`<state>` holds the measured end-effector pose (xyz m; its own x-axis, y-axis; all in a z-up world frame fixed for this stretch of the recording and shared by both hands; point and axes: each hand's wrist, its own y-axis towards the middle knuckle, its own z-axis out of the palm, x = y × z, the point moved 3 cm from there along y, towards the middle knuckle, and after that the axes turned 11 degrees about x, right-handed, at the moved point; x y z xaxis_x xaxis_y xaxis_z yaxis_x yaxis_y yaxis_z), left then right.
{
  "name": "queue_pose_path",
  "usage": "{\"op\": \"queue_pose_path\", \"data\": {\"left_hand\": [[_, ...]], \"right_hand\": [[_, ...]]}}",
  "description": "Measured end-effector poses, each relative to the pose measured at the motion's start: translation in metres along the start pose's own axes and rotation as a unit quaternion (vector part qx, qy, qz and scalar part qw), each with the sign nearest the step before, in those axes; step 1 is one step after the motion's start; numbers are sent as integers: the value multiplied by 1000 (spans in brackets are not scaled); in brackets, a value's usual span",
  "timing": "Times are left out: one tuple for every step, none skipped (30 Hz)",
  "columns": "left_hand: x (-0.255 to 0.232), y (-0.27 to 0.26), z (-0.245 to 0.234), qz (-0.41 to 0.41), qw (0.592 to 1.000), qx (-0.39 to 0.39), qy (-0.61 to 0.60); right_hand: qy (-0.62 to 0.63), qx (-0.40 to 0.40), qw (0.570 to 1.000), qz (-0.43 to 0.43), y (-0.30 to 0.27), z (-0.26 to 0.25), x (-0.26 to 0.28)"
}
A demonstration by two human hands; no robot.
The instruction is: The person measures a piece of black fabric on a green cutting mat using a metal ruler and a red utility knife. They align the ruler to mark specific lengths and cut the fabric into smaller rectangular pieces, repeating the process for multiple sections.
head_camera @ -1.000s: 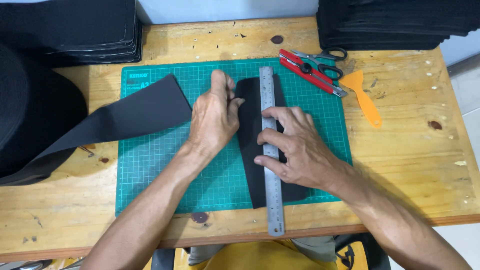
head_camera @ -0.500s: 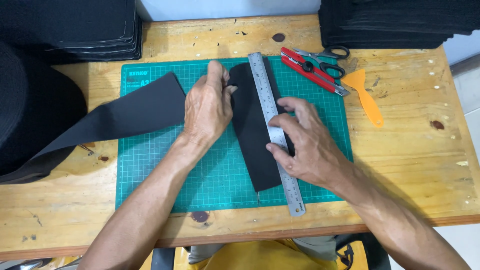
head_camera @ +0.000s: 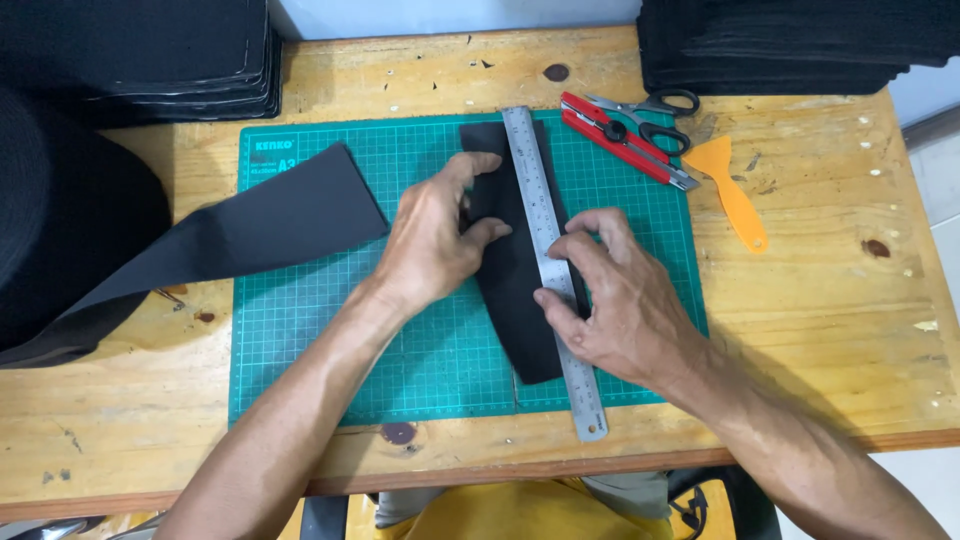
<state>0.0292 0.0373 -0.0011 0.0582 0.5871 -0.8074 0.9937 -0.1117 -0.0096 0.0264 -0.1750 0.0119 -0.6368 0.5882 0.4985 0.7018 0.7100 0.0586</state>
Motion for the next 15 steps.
{"op": "queue_pose_path", "data": {"left_hand": [[0,0,-2,0,1000,0,0],[0,0,-3,-11,1000,12,4],[0,1,-5,-21,999,25,9],[0,0,-6,-23,999,26,8],[0,0,-7,-30,999,34,5],[0,0,-8,-36,999,41,4],[2,-1,-6,-37,999,40,3],[3,-1,-4,-16,999,30,33],[3,-1,-1,6,998,20,64],[-8,-6,-3,6,998,19,64],[-22,-12,-7,32,987,-25,157],[-36,-19,-11,57,965,-68,248],[-36,-18,-8,57,964,-69,249],[-37,-18,-4,111,954,-57,272],[-39,-18,1,165,940,-44,294]], "right_hand": [[0,0,1000,0,-1,0,2],[5,3,1000,6,-1,1,3],[10,6,1000,11,-2,2,4],[11,8,1000,12,-1,0,6],[22,18,999,18,0,-2,9],[31,27,999,22,1,-4,11],[31,29,999,21,1,-3,9],[20,22,1000,3,1,-3,9],[9,15,1000,-15,1,-3,9],[9,15,1000,-15,1,-3,9],[3,16,999,-28,2,-4,9],[-3,17,999,-41,2,-5,10],[-3,16,999,-41,2,-4,10],[-16,18,999,-37,1,-3,10],[-29,19,999,-33,1,-2,10]]}}
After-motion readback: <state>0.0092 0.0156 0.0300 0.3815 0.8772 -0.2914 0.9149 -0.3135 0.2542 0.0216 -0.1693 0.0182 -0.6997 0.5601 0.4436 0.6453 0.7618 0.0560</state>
